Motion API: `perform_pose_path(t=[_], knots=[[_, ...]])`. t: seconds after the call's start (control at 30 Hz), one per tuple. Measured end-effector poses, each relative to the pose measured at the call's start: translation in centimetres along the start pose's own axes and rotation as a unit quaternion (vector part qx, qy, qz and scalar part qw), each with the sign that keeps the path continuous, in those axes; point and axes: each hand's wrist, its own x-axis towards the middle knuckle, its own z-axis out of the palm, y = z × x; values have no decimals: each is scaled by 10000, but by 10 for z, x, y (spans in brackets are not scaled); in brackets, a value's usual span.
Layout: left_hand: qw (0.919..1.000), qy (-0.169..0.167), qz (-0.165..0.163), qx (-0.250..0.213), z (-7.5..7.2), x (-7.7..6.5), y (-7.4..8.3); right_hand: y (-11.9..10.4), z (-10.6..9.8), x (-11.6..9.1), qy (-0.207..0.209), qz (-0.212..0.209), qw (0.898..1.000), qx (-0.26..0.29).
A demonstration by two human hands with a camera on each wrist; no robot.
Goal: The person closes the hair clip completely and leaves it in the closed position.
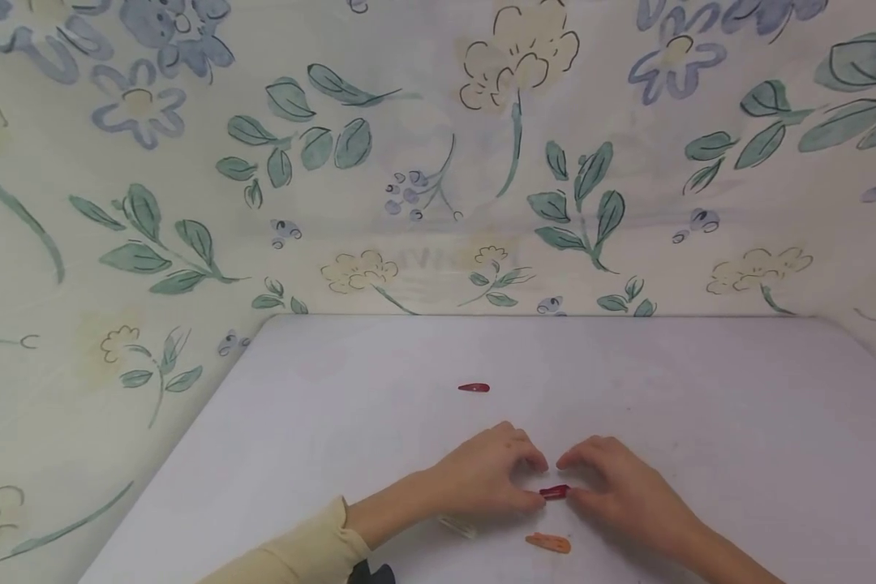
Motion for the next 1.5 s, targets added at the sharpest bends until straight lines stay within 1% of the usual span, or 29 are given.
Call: perform_pose_path(t=[0.1, 0.27, 0.37, 0.47, 0.6, 0.67, 0.77, 0.97, 1.2, 1.33, 1.5], knots=[[9999, 29, 41, 124, 2, 1, 1, -1, 4, -3, -7, 49, 9996, -270], [9988, 101, 90, 477, 4, 2, 2, -5, 7, -1, -324, 334, 9976, -518], [9980, 153, 69, 604, 6, 2, 4, -9, 8, 0, -353, 377, 9966, -638], [9975, 250, -7, 658, 9, 2, 6, -13, 8, 2, -383, 495, 9957, -687], [9958, 440, -65, 799, 11, 3, 8, -18, 6, 5, -519, 838, 9931, -629], [9954, 486, -92, 818, 12, 3, 9, -20, 6, 6, -572, 941, 9922, -587], [9956, 496, -142, 781, 11, 3, 10, -21, 6, 6, -612, 994, 9916, -555], [9956, 621, -149, 692, 12, 3, 9, -22, 6, 5, -660, 1036, 9908, -561], [9963, 629, -186, 550, 11, 3, 10, -23, 6, 6, -676, 1003, 9907, -620], [9969, 670, -229, 347, 11, 2, 10, -24, 5, 7, -634, 939, 9902, -819], [9968, 660, -415, -162, 8, 1, 10, -25, 3, 10, -451, 761, 9903, -1067]])
